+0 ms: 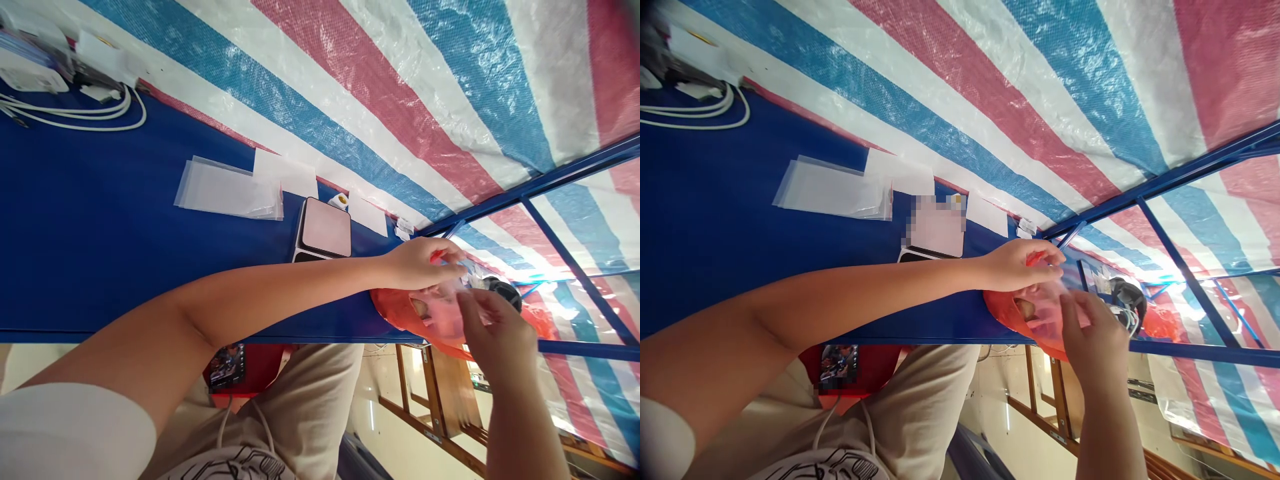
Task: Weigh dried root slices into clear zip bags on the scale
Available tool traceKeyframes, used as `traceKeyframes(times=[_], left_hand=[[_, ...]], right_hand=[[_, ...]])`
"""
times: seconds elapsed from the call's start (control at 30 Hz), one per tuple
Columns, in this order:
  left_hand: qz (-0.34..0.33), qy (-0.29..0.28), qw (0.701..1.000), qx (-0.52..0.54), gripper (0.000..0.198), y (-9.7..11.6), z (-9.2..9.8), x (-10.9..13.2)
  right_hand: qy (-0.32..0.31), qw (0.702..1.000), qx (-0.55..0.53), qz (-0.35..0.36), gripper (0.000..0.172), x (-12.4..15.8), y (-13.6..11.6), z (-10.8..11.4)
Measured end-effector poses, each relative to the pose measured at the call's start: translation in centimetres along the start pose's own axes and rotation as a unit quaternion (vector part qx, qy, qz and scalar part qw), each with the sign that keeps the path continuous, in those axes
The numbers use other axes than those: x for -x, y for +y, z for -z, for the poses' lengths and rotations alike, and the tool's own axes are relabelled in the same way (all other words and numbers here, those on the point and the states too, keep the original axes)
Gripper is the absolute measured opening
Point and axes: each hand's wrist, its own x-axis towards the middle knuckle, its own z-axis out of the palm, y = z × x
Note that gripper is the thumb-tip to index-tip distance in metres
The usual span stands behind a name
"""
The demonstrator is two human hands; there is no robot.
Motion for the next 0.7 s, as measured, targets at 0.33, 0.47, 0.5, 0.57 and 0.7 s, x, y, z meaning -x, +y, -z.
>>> traceKeyframes(times=[0.33, 0.47, 0.5, 0.57, 0.7], left_hand=[[0.033, -0.052, 0.994, 0.091, 0.046, 1.4, 0.5, -0.1], [0.026, -0.045, 0.996, 0.075, 0.039, 0.9, 0.3, -0.3], [0.023, -0.042, 0.996, 0.071, 0.037, 0.7, 0.3, -0.4], [0.018, -0.038, 0.998, 0.055, 0.033, 0.6, 0.3, -0.5], [0.015, -0.030, 0.999, 0.020, 0.035, 0.8, 0.4, -0.4]], right_hand=[[0.049, 0.997, 0.055, 0.013, 0.037, 0.0, -0.4, 0.2], [0.059, 0.997, 0.058, -0.005, 0.034, -0.3, -0.2, 1.1], [0.063, 0.996, 0.058, -0.009, 0.033, -0.4, -0.3, 1.3], [0.065, 0.996, 0.055, -0.004, 0.032, -0.4, -0.5, 1.6], [0.086, 0.995, 0.051, -0.019, 0.033, -0.5, -0.8, 2.5]])
